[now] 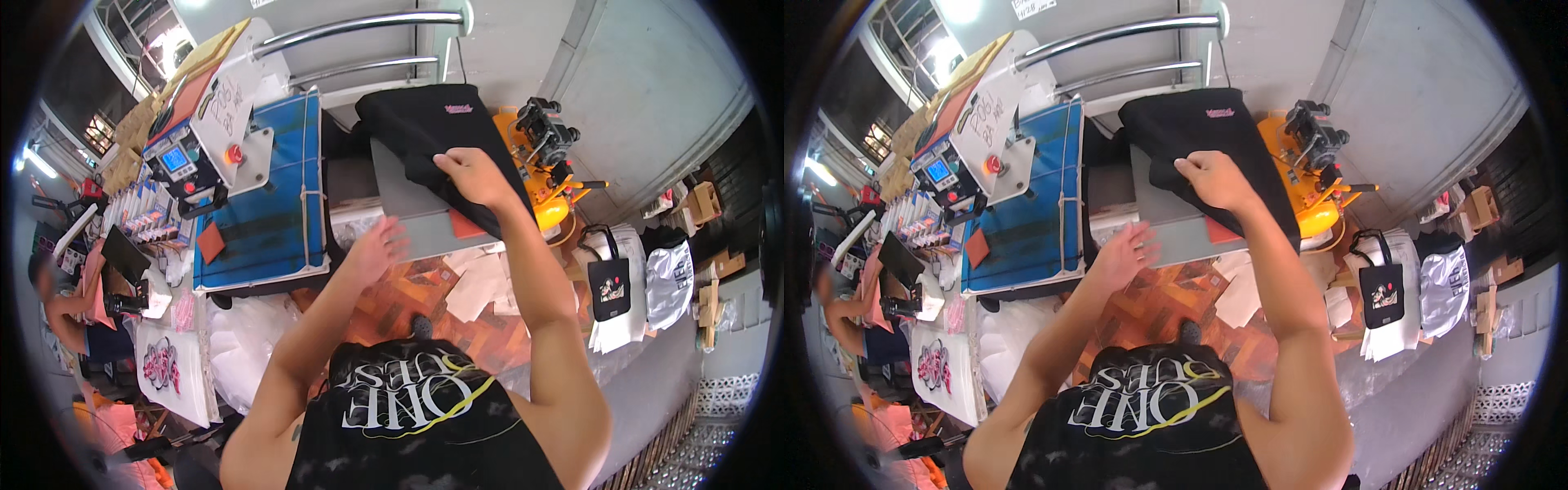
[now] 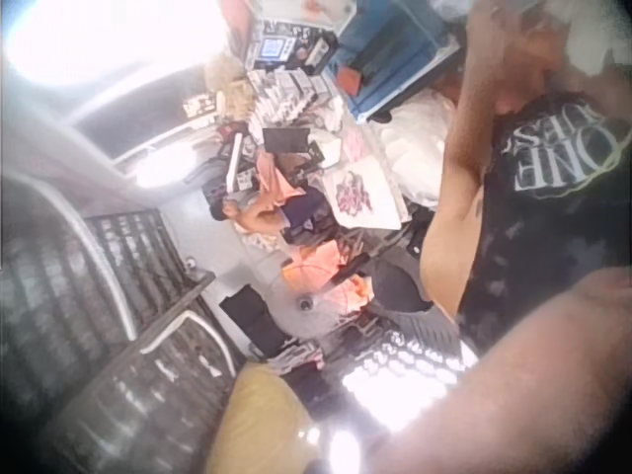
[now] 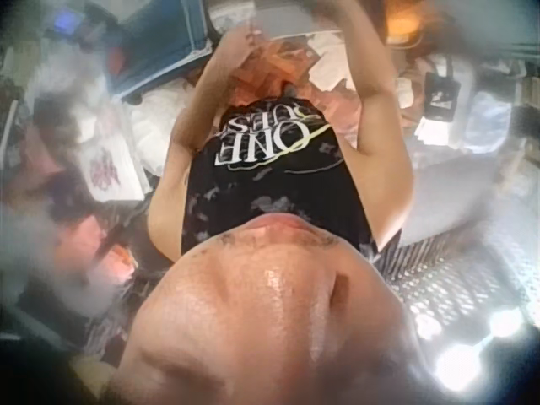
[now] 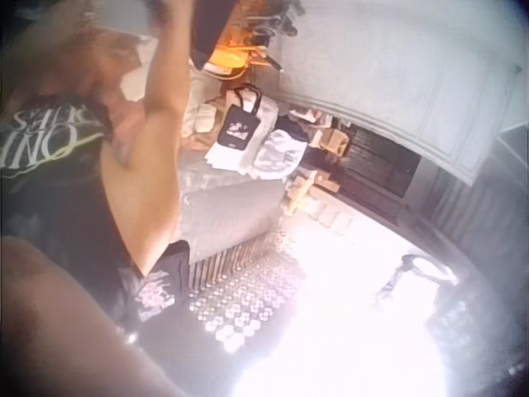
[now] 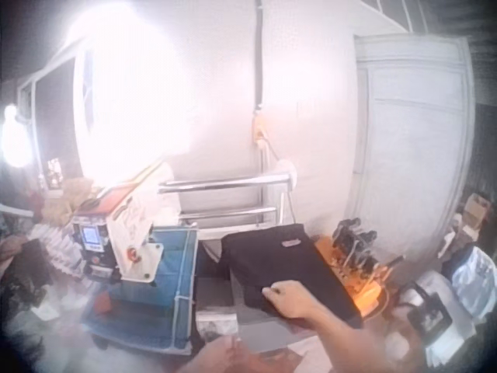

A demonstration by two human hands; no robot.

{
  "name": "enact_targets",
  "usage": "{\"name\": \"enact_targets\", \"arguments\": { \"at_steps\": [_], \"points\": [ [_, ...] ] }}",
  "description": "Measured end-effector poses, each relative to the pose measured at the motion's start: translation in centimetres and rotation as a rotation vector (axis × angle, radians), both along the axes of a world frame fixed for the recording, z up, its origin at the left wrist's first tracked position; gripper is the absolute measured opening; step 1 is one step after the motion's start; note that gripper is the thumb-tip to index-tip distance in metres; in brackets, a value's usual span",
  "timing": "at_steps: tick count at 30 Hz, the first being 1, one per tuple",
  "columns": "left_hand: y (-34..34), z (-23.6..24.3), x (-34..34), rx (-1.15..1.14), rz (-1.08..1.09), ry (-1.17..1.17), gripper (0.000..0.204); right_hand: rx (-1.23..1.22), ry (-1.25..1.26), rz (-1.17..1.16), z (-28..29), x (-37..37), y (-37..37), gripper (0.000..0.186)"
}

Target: The person places black t-shirts onto a heat press machine, aligns them, and applies a transfer sheet with a medical technology design. They operate the machine to press the design onto the shirts and then remove the finished items, stacking them on a nearby table.

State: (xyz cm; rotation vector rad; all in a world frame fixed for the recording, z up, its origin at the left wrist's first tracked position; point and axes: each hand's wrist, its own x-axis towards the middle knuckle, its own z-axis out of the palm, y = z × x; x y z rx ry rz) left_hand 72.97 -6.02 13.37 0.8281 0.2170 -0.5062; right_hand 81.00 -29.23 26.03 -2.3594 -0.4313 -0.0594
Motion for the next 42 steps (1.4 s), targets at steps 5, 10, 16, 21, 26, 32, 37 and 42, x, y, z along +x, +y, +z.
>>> {"name": "enact_targets", "arguments": {
  "at_steps": [5, 10, 16, 21, 26, 32, 37, 42],
  "points": [
    [-7.5, -0.7, 14.5, -0.383, 0.039, 0.163, 0.08, 0.251, 0.062, 0.248, 8.3, -7.6, -8.8, 0.038],
    [-15.8, 2.9, 14.1, 0.227, -0.044, -0.348, 0.081, 0.488, 0.186, 0.383, 5.7, -17.4, -21.1, 0.04],
    [-22.8, 5.3, -4.1, 0.875, -0.716, -1.808, 0.058, 1.623, 0.368, -0.323, -4.1, -20.7, -25.2, 0.084],
    [-17.5, 1.8, -10.3, 0.343, -1.093, -1.609, 0.034, 0.604, 0.485, -0.382, -8.7, -19.6, -16.8, 0.044],
    [-5.1, 1.5, -6.3, 1.047, -0.547, -1.286, 0.015, 0.609, 0.712, 0.139, -15.1, -19.0, -3.3, 0.033],
    [-1.2, -3.7, -11.7, 0.637, -0.59, -0.68, 0.056, 0.178, 0.629, 0.579, -8.7, -18.5, 0.2, 0.031],
    [1.4, -13.0, -15.9, 1.017, -0.358, -0.95, 0.06, 0.167, 0.617, 0.848, -2.7, -20.6, 0.6, 0.036],
    [0.0, -8.3, -18.8, 1.171, 0.086, -0.887, 0.036, 0.198, 0.618, 0.933, 1.6, -22.5, -0.4, 0.044]
  ]
}}
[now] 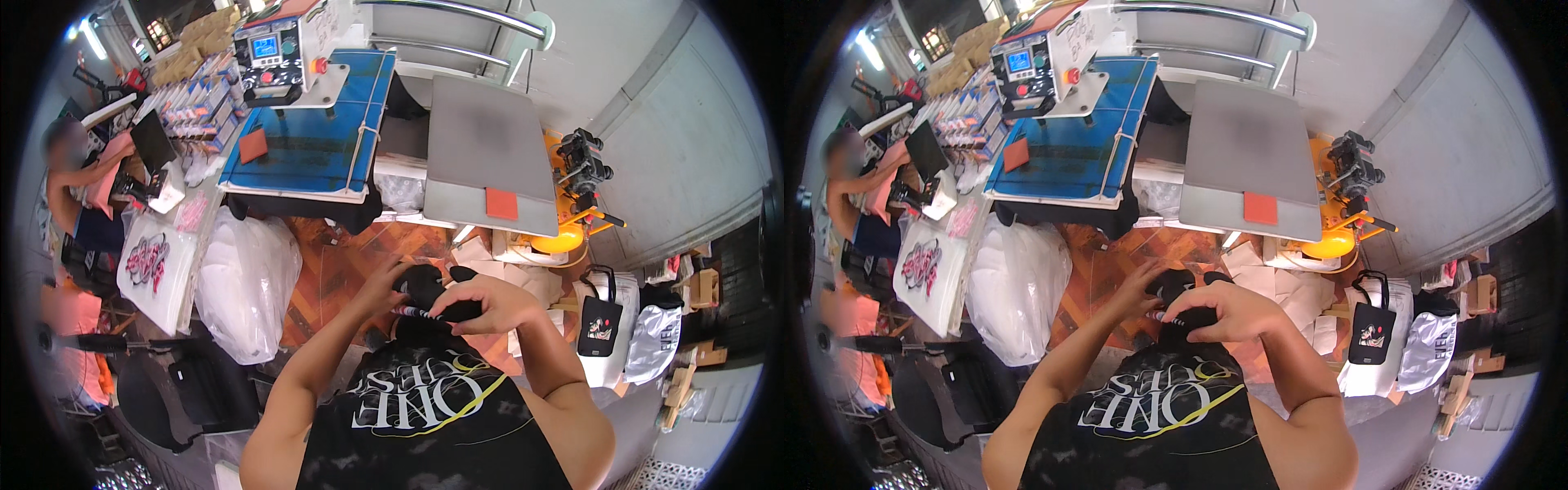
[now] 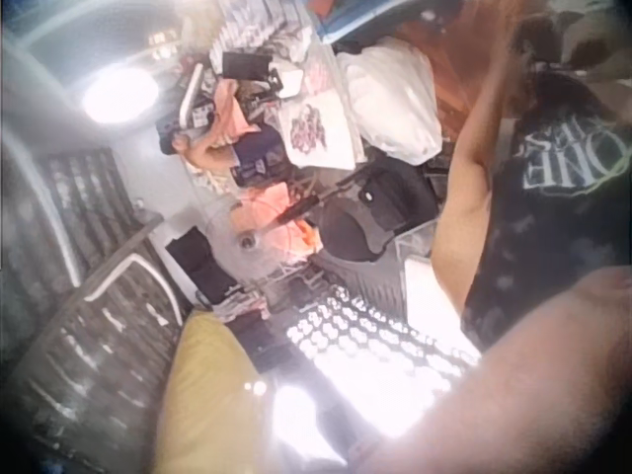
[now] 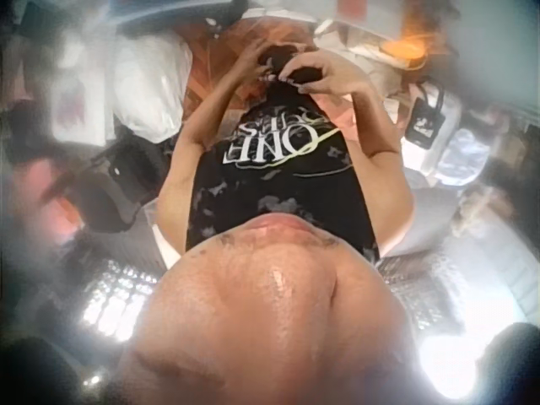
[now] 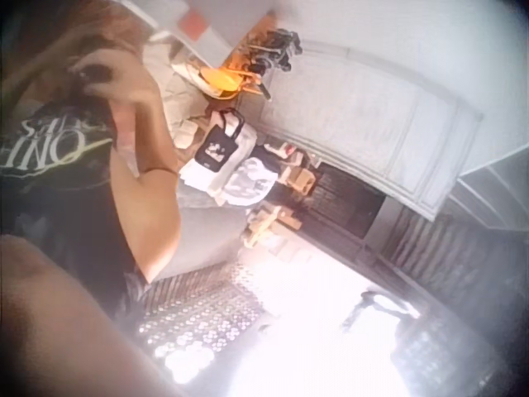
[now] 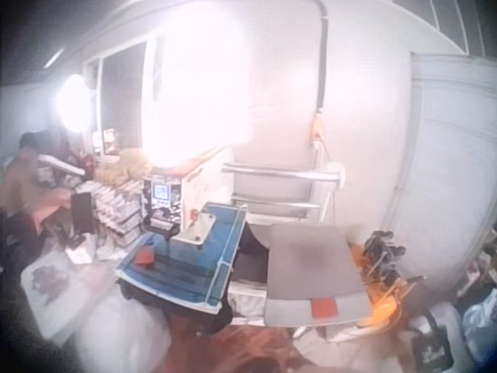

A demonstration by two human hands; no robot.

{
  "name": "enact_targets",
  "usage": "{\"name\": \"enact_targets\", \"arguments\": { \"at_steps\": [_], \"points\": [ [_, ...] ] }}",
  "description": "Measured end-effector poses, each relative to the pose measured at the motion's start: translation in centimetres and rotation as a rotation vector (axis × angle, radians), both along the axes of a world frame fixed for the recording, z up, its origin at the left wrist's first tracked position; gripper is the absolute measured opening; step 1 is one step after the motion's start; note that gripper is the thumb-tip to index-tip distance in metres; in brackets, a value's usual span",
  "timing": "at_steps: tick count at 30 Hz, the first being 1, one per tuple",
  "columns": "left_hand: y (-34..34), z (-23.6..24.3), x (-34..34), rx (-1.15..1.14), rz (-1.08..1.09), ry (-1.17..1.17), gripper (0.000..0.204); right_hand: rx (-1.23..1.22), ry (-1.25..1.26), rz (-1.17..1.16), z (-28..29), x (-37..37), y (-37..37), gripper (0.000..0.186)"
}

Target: The person places black t-shirts onto a heat press machine, aligns them, and applies a transfer sheet with a medical technology design. They operate the machine to press the design onto the shirts and then remove the finished items, stacking them on a nearby table.

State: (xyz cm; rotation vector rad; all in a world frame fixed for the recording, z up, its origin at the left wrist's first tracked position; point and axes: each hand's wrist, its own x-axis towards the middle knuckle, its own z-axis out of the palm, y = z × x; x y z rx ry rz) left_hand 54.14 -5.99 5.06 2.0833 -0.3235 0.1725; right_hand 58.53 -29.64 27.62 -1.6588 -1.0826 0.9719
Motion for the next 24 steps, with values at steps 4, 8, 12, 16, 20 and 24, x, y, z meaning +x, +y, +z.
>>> {"name": "enact_targets", "arguments": {
  "at_steps": [4, 8, 12, 16, 20, 24],
  "points": [
    [1.3, -4.6, 0.5, -0.12, -0.172, 0.338, 0.037, -0.025, -0.06, -0.048, 2.3, -0.7, -0.4, 0.05],
    [6.6, 0.0, 0.2, -0.403, -0.03, 0.408, 0.032, -0.157, -0.292, -0.642, 2.4, -0.6, -4.2, 0.053],
    [9.1, 12.9, -1.3, -0.336, -0.348, -0.04, 0.024, -0.186, -0.429, -0.892, 2.2, -1.7, -7.5, 0.05],
    [4.4, 7.9, 0.0, 0.186, -0.513, 0.777, 0.029, -0.087, -0.531, -0.957, 0.2, -1.6, -7.2, 0.046],
    [3.9, -1.7, 0.4, -0.046, -0.355, 0.826, 0.049, -0.157, -0.567, -1.054, -0.3, -1.8, -9.6, 0.036],
    [-6.2, -2.6, 4.3, -0.16, -0.445, 0.04, 0.055, -0.055, -0.649, -0.788, 0.3, -1.8, -6.2, 0.03]
  ]
}}
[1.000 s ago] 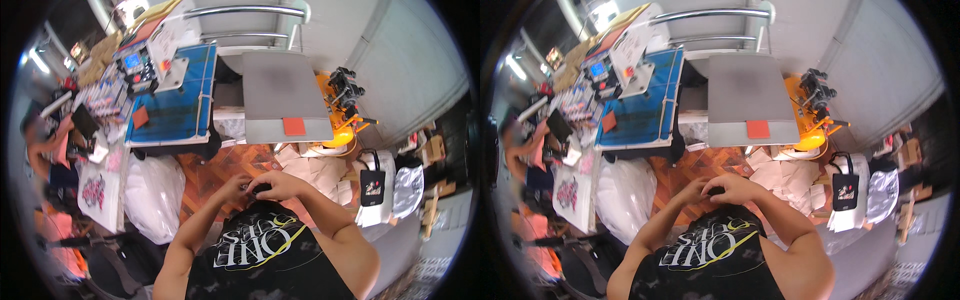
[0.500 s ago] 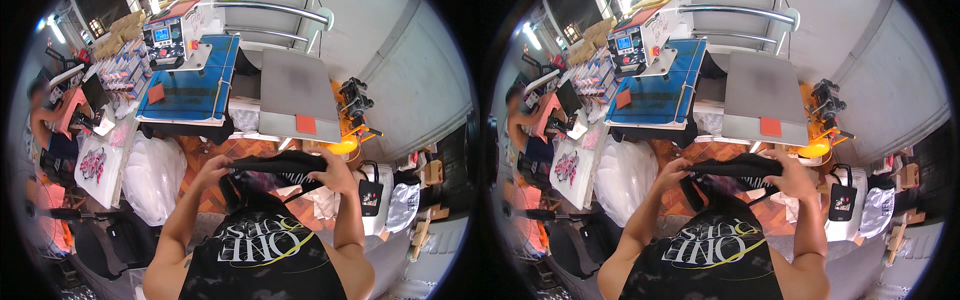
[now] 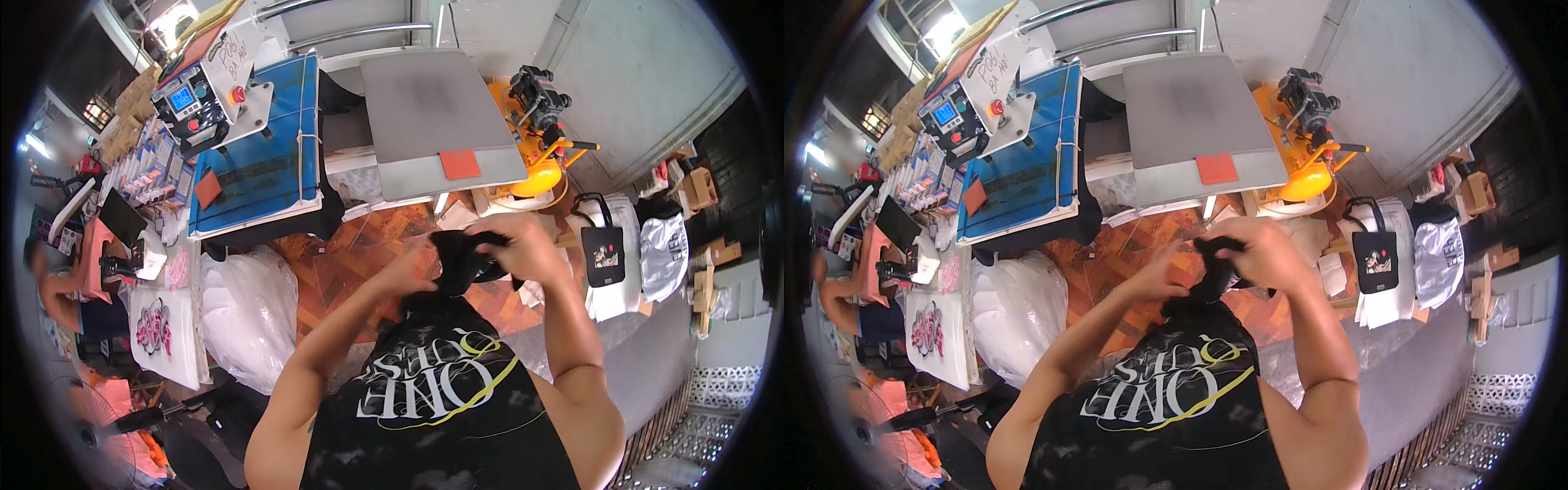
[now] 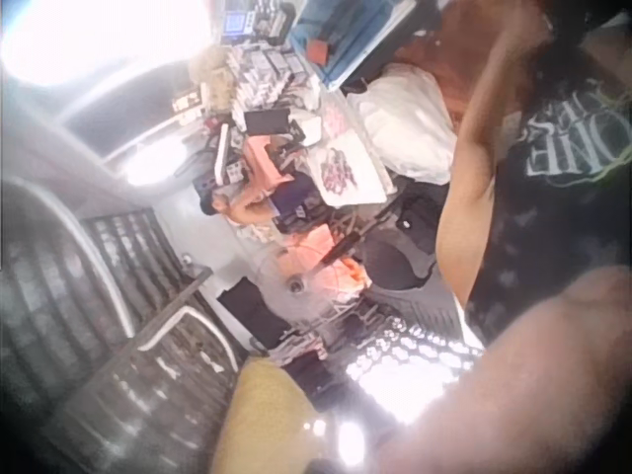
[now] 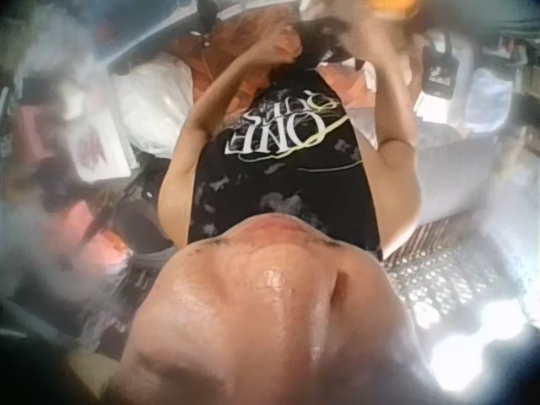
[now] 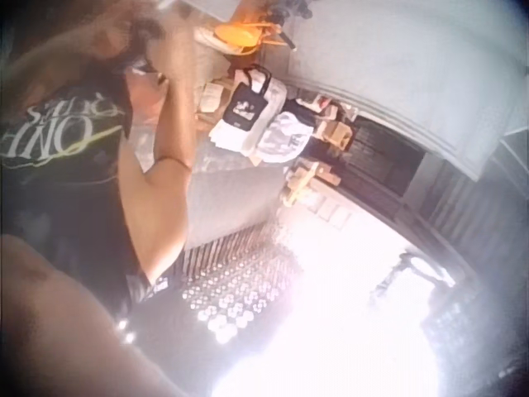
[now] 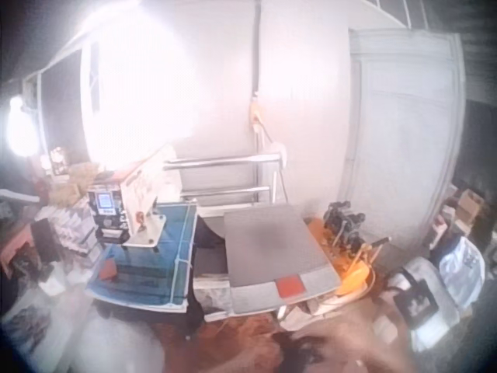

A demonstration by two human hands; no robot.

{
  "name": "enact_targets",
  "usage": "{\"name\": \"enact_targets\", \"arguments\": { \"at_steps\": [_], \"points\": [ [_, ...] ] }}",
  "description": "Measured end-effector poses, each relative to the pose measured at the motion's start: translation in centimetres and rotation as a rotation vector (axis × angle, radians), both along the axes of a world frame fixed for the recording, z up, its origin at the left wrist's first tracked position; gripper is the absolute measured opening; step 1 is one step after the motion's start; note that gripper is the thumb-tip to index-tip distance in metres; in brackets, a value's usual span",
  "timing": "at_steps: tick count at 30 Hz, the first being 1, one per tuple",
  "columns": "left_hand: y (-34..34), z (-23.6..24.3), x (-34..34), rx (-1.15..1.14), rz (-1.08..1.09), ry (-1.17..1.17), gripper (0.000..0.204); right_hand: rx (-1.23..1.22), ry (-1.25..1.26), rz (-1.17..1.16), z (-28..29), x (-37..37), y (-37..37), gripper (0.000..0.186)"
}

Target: The person places black t-shirts onto a heat press machine, aligns them, and applies a transfer sheet with a medical technology design. They operate the machine to press the design onto the shirts and then remove the finished items, stacking them on a nearby table.

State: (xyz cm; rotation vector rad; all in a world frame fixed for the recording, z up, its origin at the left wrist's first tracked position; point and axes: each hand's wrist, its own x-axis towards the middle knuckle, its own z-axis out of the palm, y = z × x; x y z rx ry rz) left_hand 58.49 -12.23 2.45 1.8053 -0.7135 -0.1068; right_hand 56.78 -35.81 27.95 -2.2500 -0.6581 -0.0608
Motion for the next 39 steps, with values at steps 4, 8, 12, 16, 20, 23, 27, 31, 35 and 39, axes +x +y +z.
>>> {"name": "enact_targets", "arguments": {
  "at_steps": [4, 8, 12, 16, 20, 23, 27, 31, 35, 39],
  "points": [
    [-5.3, -2.8, 1.9, -0.126, -0.077, 0.254, 0.048, 0.038, -0.006, 0.214, 1.9, -0.8, 2.1, 0.028],
    [0.3, 0.0, 2.9, 0.056, 0.229, 0.368, 0.029, 0.027, 0.001, -0.117, 3.2, -2.3, -3.8, 0.034],
    [4.5, 5.4, 2.8, -0.065, 0.389, 0.021, 0.018, -0.132, 0.13, -0.452, 3.1, -4.8, -5.4, 0.035],
    [6.9, 17.6, -0.3, 0.27, 0.115, -0.12, 0.011, -0.318, -0.134, -0.715, -2.2, -5.6, -11.4, 0.033],
    [8.4, 14.0, -1.4, 0.887, 0.132, -0.297, 0.014, -0.37, -0.28, -0.966, -5.5, -5.1, -13.5, 0.023],
    [8.3, 12.7, 0.6, 0.483, 0.474, -0.527, 0.023, -0.51, -0.404, -0.981, -11.1, -3.6, -16.3, 0.022],
    [5.0, 11.1, 1.3, 0.065, 0.805, -0.275, 0.026, 0.143, 0.094, -1.002, -18.2, 0.1, -20.5, 0.018],
    [7.4, 11.2, 3.6, 0.216, 0.94, -0.436, 0.021, 0.362, 0.079, -0.72, -15.9, 5.6, -23.0, 0.019],
    [10.1, 17.3, 7.1, 0.403, 0.966, -0.66, 0.021, 0.55, 0.214, -0.546, -6.8, 11.9, -22.6, 0.02],
    [10.7, 24.3, 13.2, 0.573, 0.992, -0.988, 0.023, 0.624, 0.018, -0.374, 0.1, 19.4, -24.6, 0.016]
  ]
}}
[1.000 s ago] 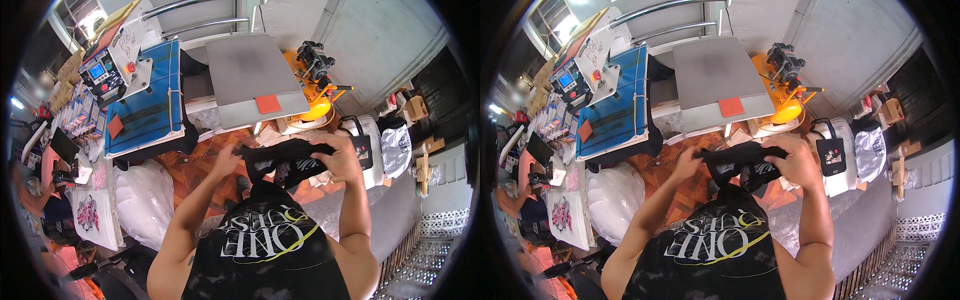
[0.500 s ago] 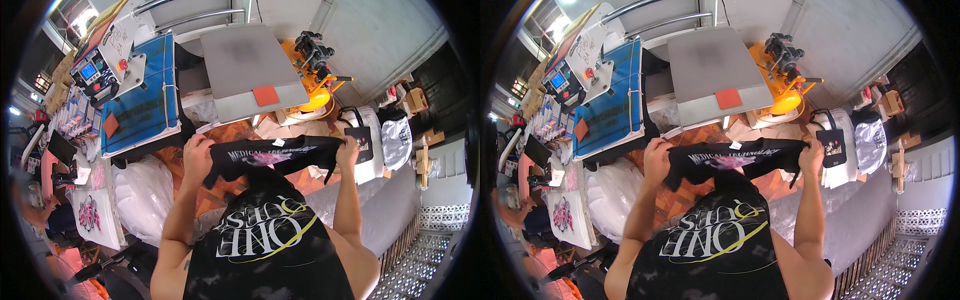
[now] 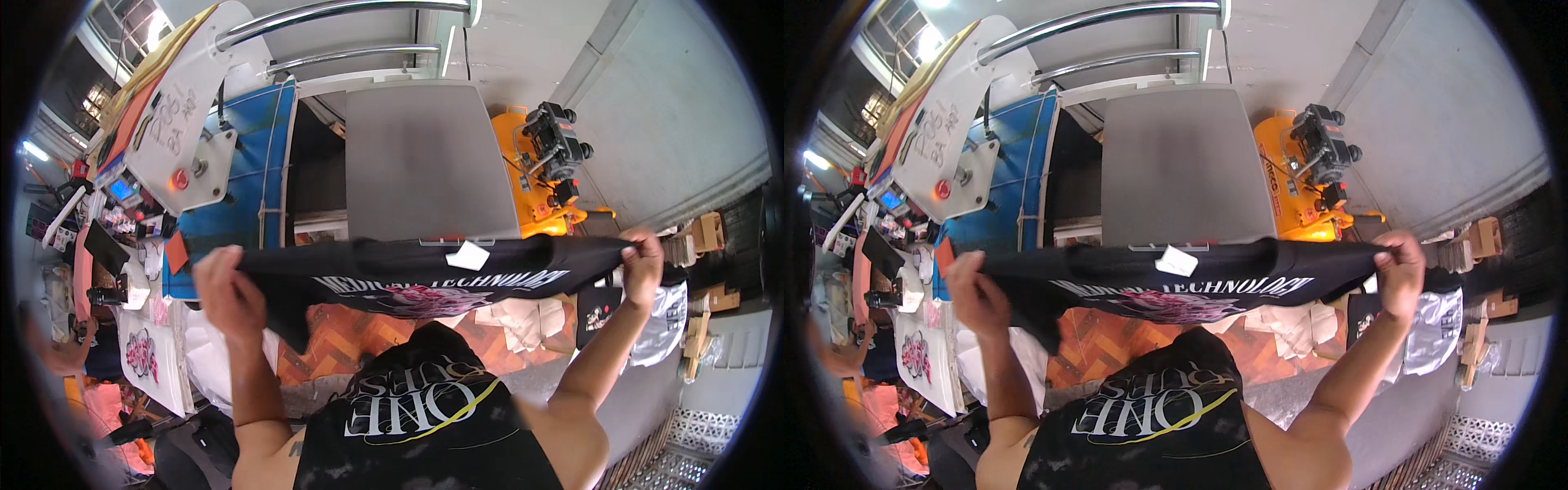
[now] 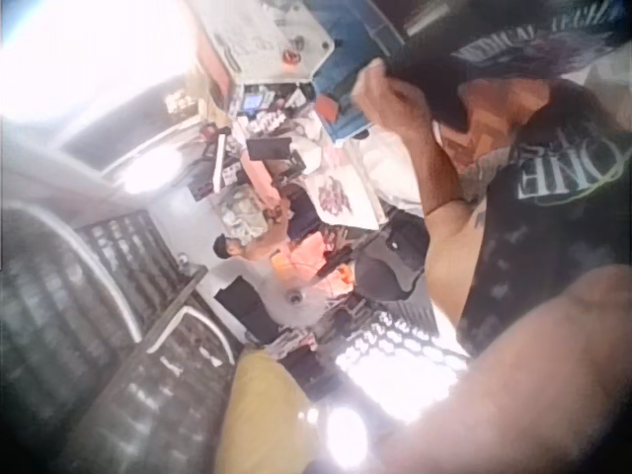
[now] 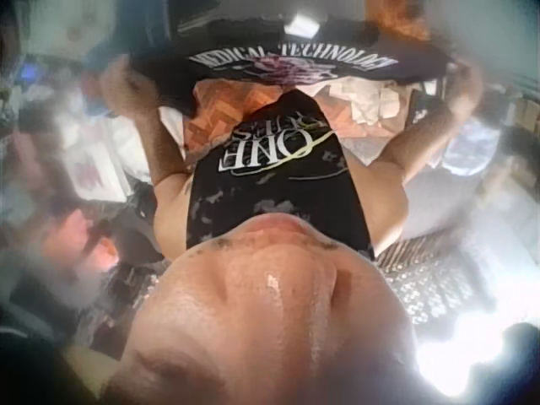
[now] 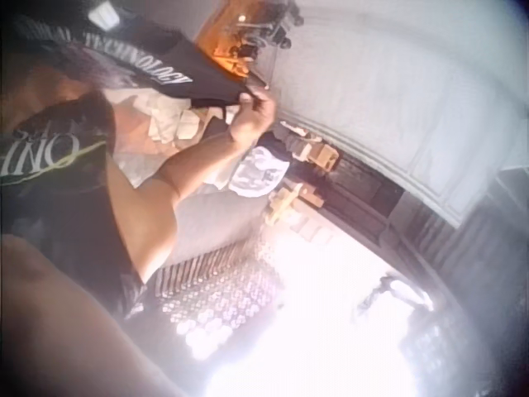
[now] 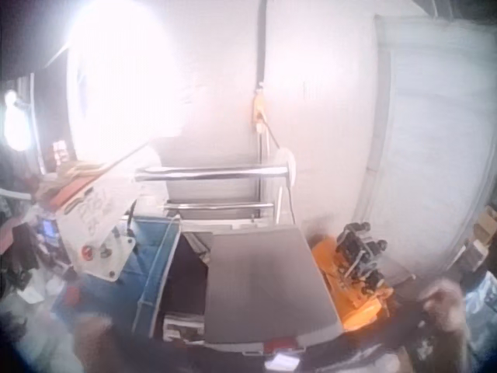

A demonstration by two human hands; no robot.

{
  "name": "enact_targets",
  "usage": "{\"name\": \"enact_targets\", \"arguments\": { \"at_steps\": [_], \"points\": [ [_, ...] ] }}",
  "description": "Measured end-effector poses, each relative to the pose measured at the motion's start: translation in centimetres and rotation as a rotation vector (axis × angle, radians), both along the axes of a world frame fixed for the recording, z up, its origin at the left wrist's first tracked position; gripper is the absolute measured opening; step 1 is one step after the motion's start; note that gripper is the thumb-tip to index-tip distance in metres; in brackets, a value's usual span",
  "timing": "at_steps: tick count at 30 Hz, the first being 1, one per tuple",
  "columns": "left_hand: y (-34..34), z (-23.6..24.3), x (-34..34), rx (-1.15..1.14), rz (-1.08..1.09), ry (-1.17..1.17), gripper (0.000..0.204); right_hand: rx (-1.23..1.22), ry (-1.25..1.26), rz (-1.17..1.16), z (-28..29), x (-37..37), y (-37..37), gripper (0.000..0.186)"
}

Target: The person places black t-shirts onto a heat press machine, aligns them, and applies a transfer sheet with a medical technology design. They operate the machine to press the design onto the shirts and then remove the finished items, stacking them on a nearby table.

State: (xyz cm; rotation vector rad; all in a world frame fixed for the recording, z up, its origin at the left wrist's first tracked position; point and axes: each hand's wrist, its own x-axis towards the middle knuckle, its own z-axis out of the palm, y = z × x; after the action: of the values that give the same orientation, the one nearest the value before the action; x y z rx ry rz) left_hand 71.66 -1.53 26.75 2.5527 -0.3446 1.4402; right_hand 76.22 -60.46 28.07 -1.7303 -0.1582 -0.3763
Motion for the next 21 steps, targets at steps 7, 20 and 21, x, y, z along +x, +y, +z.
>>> {"name": "enact_targets", "arguments": {
  "at_steps": [7, 20, 21],
  "points": [
    [-1.4, 5.1, 21.4, -0.101, 0.232, -0.022, 0.02, -0.706, -0.009, -0.249, 8.6, 22.4, 3.6, 0.026],
    [0.4, -11.4, 46.0, -0.45, 0.377, 0.806, 0.016, -0.237, 0.72, -0.285, -13.6, 48.8, 8.7, 0.026],
    [1.0, -12.5, 46.8, -0.662, 0.396, 0.849, 0.016, -0.21, 0.714, -0.238, -13.6, 48.9, 9.7, 0.022]
  ]
}}
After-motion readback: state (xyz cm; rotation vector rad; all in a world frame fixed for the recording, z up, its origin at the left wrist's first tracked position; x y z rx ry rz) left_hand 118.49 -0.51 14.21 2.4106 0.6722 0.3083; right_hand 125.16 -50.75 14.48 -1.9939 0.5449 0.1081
